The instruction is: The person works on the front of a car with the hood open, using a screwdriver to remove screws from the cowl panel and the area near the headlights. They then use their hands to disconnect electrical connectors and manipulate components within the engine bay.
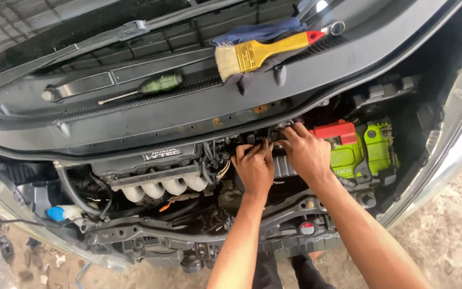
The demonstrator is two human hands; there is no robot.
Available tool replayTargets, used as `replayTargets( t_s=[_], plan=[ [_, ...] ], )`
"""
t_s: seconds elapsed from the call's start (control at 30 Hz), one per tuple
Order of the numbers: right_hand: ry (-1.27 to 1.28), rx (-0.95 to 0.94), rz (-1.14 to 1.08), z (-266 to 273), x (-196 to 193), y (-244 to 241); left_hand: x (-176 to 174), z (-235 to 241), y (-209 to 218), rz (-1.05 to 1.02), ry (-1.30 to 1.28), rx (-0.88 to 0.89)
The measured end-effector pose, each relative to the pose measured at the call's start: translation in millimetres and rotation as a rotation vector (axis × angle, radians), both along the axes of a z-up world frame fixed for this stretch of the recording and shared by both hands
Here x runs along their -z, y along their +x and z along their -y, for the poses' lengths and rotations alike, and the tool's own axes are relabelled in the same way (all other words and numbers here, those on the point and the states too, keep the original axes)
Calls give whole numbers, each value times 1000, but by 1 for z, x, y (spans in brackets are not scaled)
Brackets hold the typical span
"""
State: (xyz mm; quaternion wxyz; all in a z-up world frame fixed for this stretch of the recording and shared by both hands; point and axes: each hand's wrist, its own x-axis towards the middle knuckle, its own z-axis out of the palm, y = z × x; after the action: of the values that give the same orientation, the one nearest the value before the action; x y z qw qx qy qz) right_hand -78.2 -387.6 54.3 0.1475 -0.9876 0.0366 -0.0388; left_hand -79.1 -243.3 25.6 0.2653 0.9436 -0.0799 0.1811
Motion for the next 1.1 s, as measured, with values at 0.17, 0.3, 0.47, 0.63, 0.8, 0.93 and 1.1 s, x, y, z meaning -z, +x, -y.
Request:
replayTargets(
  t_s=[0.17, 0.3, 0.47, 0.63, 0.8, 0.93, 1.1],
  plan=[
    [36, -62, -50, 10, 1, 9, 13, -2, 2, -46, 164, 51],
    [-45, -140, -11, 17, -8, 10, 9, -2, 7, -59, 274, 111],
    [-119, -215, 66, 22, -8, 17, 41, -3, 22, 11, 407, 170],
    [-181, -228, 76, 20, -6, 14, 35, -1, 16, 62, 483, 175],
    [-256, -251, 222, 20, 11, 16, 13, 5, 18, 27, 511, 199],
    [-213, -247, 217, 17, 3, 10, 6, 0, 16, 19, 491, 212],
    [90, -136, -71, 21, 2, 3, 8, 4, 1, 19, 150, 29]
  ],
)
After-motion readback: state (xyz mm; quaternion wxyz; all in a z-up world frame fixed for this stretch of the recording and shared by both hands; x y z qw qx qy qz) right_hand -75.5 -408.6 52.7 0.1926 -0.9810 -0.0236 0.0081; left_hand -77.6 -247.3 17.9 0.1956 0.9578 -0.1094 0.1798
